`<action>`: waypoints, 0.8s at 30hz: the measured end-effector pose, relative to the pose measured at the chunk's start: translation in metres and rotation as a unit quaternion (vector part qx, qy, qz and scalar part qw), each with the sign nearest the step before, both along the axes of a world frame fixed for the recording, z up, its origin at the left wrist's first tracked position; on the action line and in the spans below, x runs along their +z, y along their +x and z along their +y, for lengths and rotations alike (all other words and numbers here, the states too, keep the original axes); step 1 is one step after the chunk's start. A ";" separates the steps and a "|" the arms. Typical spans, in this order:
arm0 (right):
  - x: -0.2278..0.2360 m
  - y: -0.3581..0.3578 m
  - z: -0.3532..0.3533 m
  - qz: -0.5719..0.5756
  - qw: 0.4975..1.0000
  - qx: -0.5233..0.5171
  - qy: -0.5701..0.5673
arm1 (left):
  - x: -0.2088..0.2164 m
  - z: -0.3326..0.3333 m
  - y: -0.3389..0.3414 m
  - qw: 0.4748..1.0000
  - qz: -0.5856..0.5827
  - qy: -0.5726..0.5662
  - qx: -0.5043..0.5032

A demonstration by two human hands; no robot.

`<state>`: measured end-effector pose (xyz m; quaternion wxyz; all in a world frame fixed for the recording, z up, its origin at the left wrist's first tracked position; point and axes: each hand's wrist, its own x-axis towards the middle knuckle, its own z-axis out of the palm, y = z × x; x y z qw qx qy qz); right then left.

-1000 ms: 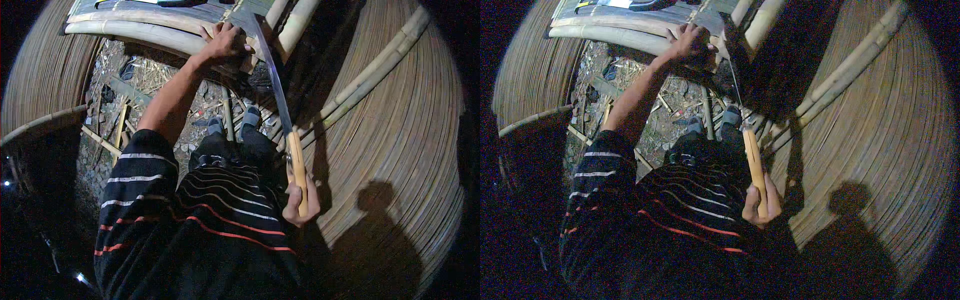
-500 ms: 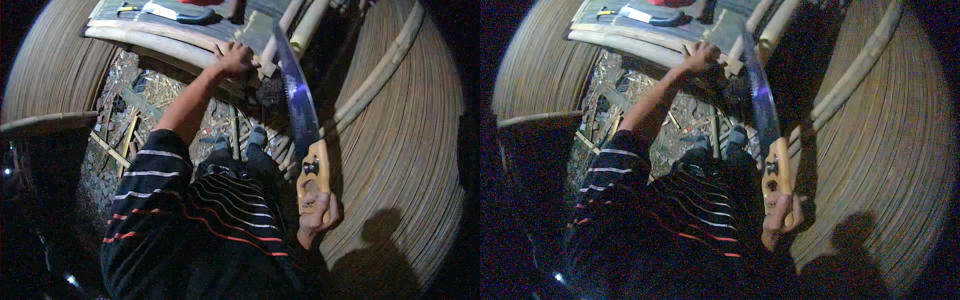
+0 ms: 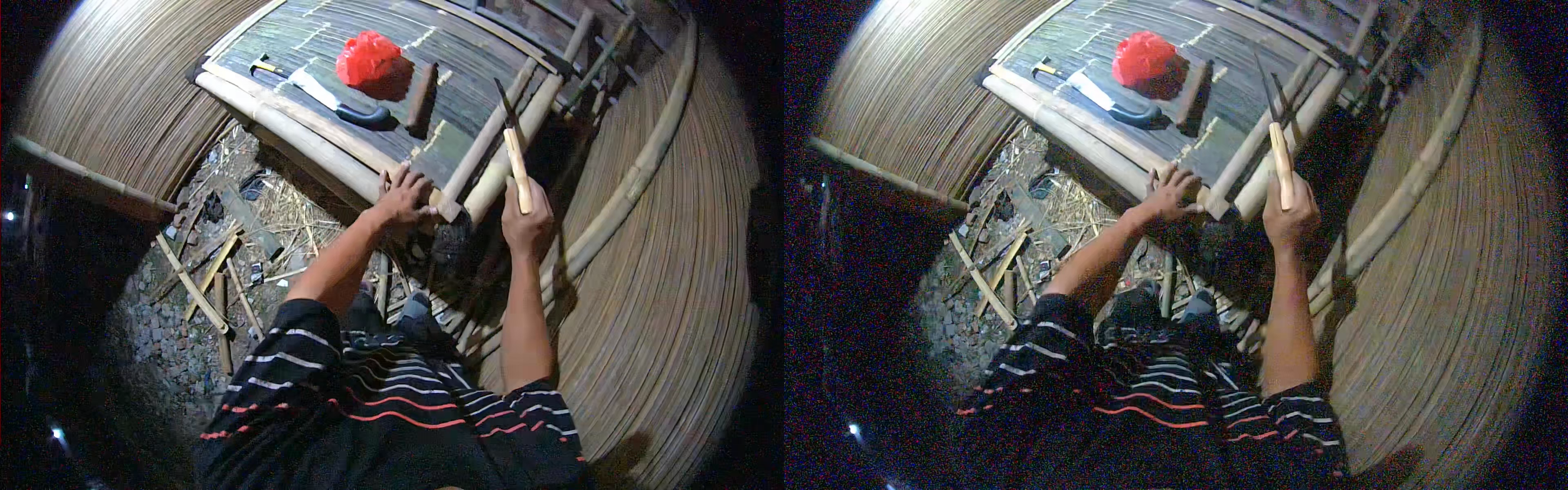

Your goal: Fitting and securing bamboo poles to a frame using a hammer, machete, and saw.

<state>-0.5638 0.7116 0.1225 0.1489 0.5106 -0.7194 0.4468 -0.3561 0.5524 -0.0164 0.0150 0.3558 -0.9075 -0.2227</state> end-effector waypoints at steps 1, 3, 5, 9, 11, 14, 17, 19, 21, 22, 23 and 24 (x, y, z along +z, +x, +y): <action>-0.005 -0.012 -0.018 0.015 0.999 0.002 0.029 | 0.004 0.000 -0.003 1.000 0.006 -0.006 -0.019; -0.010 -0.018 -0.061 0.056 0.997 0.011 0.049 | -0.002 -0.003 0.004 0.998 0.043 -0.042 -0.018; -0.023 -0.031 -0.099 0.153 0.986 0.025 0.068 | -0.004 -0.003 0.008 0.993 0.098 -0.067 -0.027; -0.050 -0.036 -0.169 0.242 0.966 0.065 0.058 | -0.015 -0.011 0.015 0.995 0.079 -0.045 -0.045; -0.058 -0.049 -0.185 0.296 0.943 0.068 0.138 | 0.001 -0.010 0.008 0.994 0.086 -0.014 -0.065; -0.082 -0.064 -0.199 0.372 0.898 0.109 0.206 | 0.004 -0.009 0.009 0.988 0.136 0.004 -0.070; -0.055 -0.042 -0.206 0.217 0.910 0.064 0.348 | 0.004 -0.020 0.018 0.988 0.126 0.042 -0.077; -0.010 -0.030 -0.212 0.145 0.856 -0.001 0.497 | 0.005 -0.021 0.018 0.987 0.123 0.053 -0.093; -0.013 -0.059 -0.231 0.087 0.849 -0.003 0.522 | 0.009 -0.025 0.007 0.986 0.114 0.045 -0.111; -0.029 -0.079 -0.244 0.055 0.869 0.033 0.490 | 0.010 -0.023 0.005 0.986 0.106 0.043 -0.118; 0.000 -0.022 -0.272 -0.045 0.913 0.093 0.394 | -0.002 -0.025 0.019 0.987 0.137 0.013 -0.081; -0.020 -0.013 -0.294 0.016 0.944 0.081 0.318 | -0.001 -0.025 0.013 0.987 0.138 0.030 -0.079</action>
